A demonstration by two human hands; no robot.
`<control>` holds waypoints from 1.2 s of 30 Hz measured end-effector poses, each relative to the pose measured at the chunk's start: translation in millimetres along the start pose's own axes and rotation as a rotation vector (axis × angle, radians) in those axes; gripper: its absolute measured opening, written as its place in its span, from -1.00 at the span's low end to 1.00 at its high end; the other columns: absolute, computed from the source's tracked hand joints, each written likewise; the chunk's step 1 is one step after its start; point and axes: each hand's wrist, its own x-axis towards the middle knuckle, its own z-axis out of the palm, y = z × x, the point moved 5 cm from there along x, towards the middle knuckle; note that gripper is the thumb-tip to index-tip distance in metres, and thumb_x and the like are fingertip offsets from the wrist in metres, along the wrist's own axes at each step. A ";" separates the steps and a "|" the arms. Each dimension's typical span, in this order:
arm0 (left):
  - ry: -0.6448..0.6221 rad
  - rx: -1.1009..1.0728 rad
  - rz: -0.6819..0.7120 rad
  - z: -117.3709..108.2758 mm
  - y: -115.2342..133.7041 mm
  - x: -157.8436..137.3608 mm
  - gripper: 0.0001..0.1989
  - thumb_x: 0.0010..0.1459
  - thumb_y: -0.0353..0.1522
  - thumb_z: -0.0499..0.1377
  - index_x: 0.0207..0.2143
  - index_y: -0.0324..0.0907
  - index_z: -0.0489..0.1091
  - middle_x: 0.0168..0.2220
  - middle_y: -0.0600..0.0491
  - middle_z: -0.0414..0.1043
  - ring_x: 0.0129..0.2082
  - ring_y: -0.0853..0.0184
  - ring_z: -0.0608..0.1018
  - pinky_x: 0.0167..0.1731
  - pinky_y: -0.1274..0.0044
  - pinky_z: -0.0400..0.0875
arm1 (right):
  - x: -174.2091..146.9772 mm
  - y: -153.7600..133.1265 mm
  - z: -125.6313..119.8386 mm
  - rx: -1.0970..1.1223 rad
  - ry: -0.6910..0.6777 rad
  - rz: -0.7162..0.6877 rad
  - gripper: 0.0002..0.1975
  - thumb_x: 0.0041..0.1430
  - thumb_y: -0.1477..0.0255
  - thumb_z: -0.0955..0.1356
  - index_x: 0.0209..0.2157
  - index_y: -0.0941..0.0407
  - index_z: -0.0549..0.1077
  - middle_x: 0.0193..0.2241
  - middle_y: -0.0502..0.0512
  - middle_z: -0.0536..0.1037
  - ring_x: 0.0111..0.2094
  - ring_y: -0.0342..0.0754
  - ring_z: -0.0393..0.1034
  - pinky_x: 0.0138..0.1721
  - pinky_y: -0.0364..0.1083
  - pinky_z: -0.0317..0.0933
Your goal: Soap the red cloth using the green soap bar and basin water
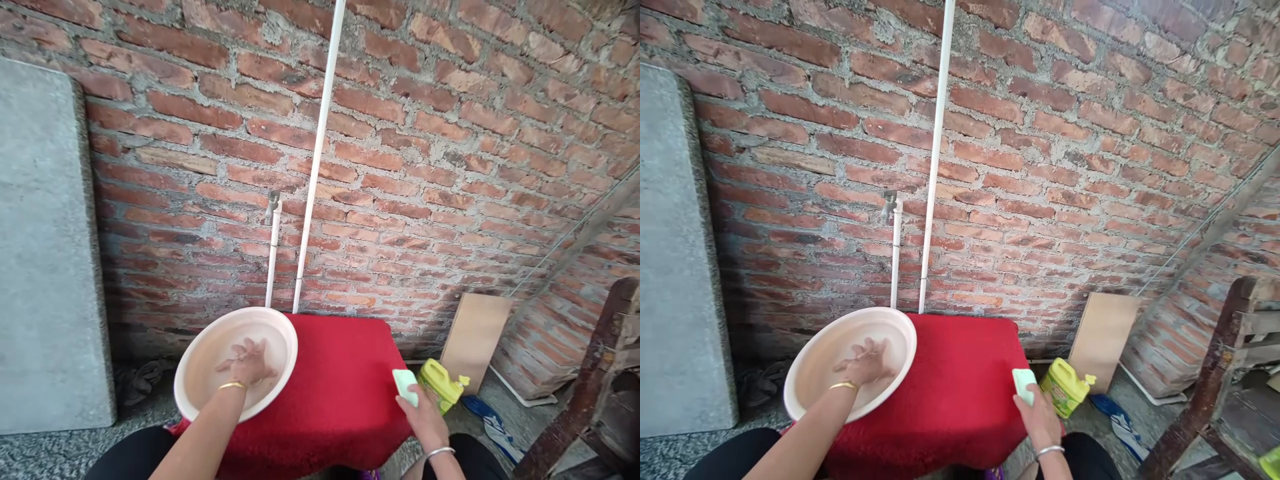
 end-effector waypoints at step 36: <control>0.062 0.096 -0.034 23.0 -12.8 23.5 -0.29 0.17 -0.12 0.13 0.37 0.13 0.08 0.43 -0.21 -0.05 0.35 -0.37 0.03 -0.10 -0.42 0.08 | -2.5 -29.1 36.2 0.062 -0.152 -0.133 -0.69 0.05 0.41 0.38 -0.12 -0.02 0.54 -0.19 0.05 0.51 -0.14 0.00 0.50 -0.07 -0.11 0.28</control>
